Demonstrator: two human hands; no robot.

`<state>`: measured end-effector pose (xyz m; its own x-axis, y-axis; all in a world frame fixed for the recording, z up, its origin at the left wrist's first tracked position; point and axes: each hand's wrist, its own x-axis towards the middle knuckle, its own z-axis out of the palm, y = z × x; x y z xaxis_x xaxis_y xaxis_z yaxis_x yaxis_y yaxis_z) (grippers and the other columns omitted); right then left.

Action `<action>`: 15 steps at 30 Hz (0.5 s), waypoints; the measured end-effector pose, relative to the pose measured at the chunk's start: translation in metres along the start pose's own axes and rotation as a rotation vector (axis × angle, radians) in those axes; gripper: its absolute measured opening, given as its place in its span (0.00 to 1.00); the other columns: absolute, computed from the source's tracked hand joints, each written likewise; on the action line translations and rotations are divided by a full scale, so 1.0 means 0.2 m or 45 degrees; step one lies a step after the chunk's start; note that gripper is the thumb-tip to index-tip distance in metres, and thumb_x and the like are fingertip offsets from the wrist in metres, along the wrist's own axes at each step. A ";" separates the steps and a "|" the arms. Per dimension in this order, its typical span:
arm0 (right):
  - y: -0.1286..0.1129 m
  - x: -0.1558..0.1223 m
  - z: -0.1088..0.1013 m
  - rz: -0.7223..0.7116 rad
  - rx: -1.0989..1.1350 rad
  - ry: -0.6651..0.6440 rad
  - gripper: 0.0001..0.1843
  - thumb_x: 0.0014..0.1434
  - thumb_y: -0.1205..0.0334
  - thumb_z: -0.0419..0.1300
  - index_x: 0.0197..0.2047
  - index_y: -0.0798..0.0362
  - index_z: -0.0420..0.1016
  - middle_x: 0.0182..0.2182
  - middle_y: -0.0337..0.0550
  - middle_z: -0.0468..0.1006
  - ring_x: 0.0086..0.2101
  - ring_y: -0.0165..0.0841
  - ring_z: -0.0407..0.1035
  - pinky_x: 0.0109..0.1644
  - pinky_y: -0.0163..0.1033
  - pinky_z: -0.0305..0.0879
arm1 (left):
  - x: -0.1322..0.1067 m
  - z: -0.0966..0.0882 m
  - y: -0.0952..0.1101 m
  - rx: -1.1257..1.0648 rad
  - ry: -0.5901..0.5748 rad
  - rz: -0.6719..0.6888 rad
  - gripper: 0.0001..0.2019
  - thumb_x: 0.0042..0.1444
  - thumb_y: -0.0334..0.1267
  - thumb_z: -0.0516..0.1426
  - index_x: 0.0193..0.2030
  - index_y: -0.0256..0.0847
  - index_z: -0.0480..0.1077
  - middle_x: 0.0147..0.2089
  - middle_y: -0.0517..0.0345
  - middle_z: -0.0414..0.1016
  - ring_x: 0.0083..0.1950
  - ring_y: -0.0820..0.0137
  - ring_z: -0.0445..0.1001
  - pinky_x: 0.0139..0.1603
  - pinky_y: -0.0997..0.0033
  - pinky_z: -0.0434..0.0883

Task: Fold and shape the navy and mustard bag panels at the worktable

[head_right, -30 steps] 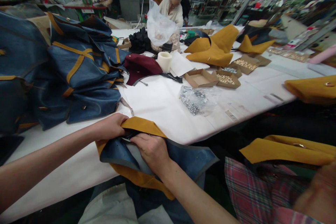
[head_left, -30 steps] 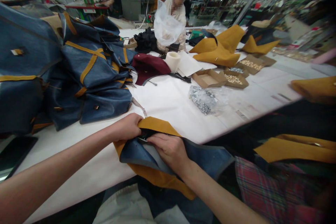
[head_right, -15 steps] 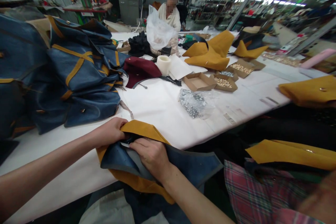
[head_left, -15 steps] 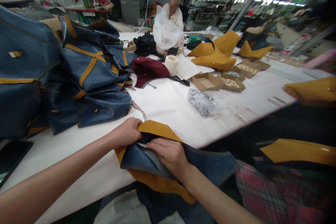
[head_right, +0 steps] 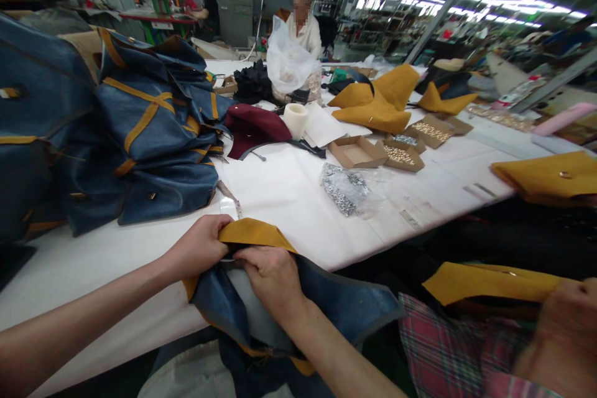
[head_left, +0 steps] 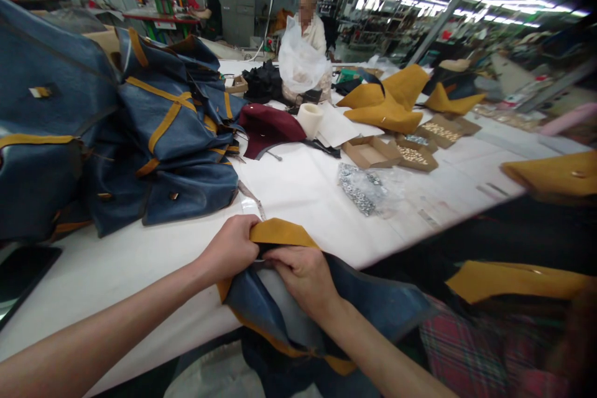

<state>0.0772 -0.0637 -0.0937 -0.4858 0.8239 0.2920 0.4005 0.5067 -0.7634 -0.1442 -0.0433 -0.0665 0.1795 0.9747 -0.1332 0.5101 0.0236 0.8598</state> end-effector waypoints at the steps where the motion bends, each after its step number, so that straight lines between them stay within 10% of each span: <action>1: -0.01 0.00 0.00 0.031 -0.007 0.008 0.16 0.69 0.74 0.68 0.47 0.43 0.93 0.42 0.35 0.93 0.41 0.37 0.89 0.50 0.37 0.80 | -0.01 0.01 0.00 -0.003 0.014 0.006 0.12 0.45 0.27 0.61 0.37 0.41 0.80 0.36 0.59 0.84 0.42 0.60 0.81 0.38 0.67 0.67; 15: -0.11 0.04 0.01 0.359 -0.391 -0.070 0.09 0.67 0.66 0.71 0.39 0.42 0.93 0.37 0.38 0.92 0.41 0.42 0.87 0.46 0.41 0.72 | -0.09 0.10 0.06 -0.083 0.237 -0.044 0.16 0.43 0.19 0.57 0.34 0.40 0.80 0.34 0.60 0.85 0.39 0.62 0.82 0.34 0.69 0.63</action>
<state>0.0629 -0.0685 -0.0763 -0.3617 0.9305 0.0588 0.7327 0.3226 -0.5992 -0.1251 -0.0653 -0.0643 0.0010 0.9972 -0.0749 0.4568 0.0662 0.8871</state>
